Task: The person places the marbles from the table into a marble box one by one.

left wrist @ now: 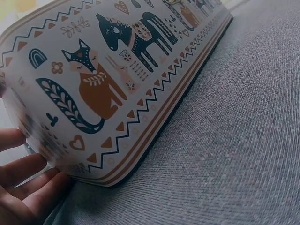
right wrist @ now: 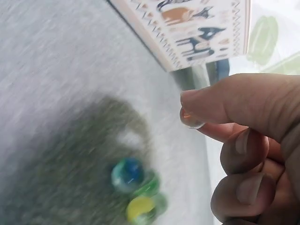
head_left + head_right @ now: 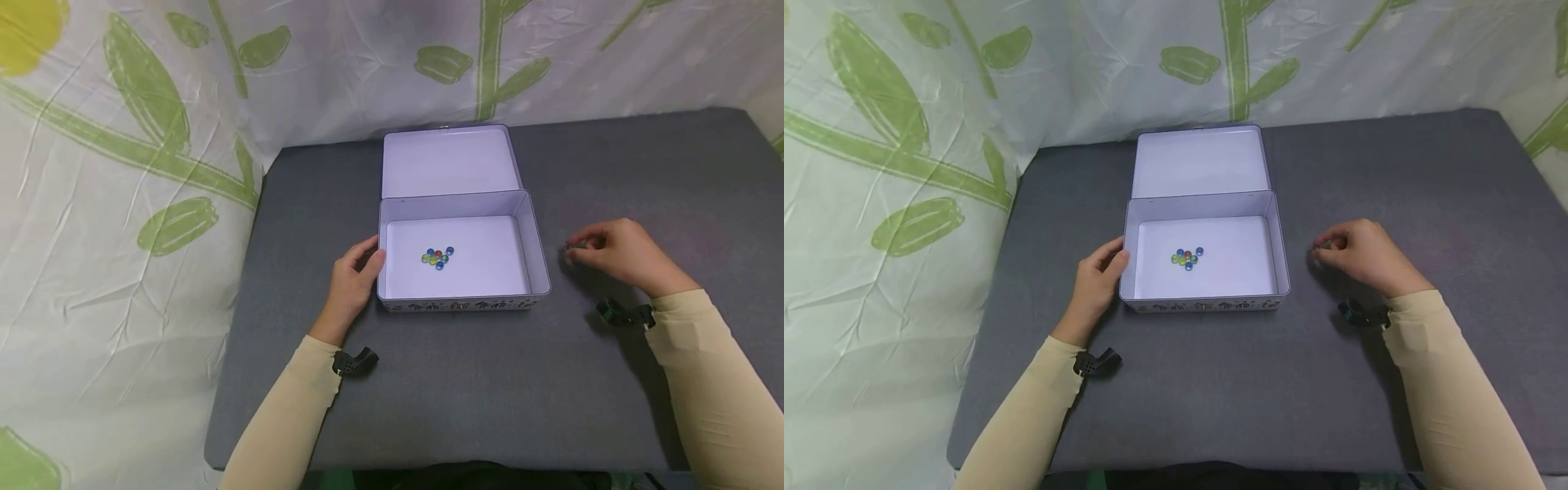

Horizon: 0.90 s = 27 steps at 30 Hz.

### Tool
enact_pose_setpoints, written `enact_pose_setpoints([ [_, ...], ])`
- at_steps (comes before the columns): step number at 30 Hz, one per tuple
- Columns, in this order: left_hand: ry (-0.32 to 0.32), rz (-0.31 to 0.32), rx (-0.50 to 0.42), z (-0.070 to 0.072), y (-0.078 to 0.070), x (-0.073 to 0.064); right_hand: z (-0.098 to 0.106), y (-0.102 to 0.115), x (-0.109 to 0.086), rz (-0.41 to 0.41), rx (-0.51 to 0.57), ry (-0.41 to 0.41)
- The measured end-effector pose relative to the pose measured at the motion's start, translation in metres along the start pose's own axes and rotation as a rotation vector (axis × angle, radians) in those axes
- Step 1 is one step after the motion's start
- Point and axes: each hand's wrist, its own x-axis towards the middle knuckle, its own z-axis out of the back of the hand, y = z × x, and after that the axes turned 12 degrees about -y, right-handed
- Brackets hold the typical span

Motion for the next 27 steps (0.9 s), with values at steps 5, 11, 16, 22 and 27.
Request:
enact_pose_setpoints([
  [5,-0.003,0.006,0.005,0.001,-0.001,0.001,0.008,0.013,0.006,-0.003,0.017,0.012],
  [11,-0.004,0.016,-0.002,0.001,-0.002,0.000,0.017,0.030,0.012,0.007,0.029,-0.009],
  [16,0.000,0.016,0.016,0.000,-0.002,0.000,0.023,0.042,0.018,0.021,0.033,-0.015],
  [22,0.010,0.014,0.020,0.001,0.000,0.000,0.031,0.060,0.030,0.066,0.050,-0.037],
  [27,0.017,0.017,0.023,0.001,-0.001,0.000,0.029,0.077,0.041,0.110,0.070,-0.028],
])
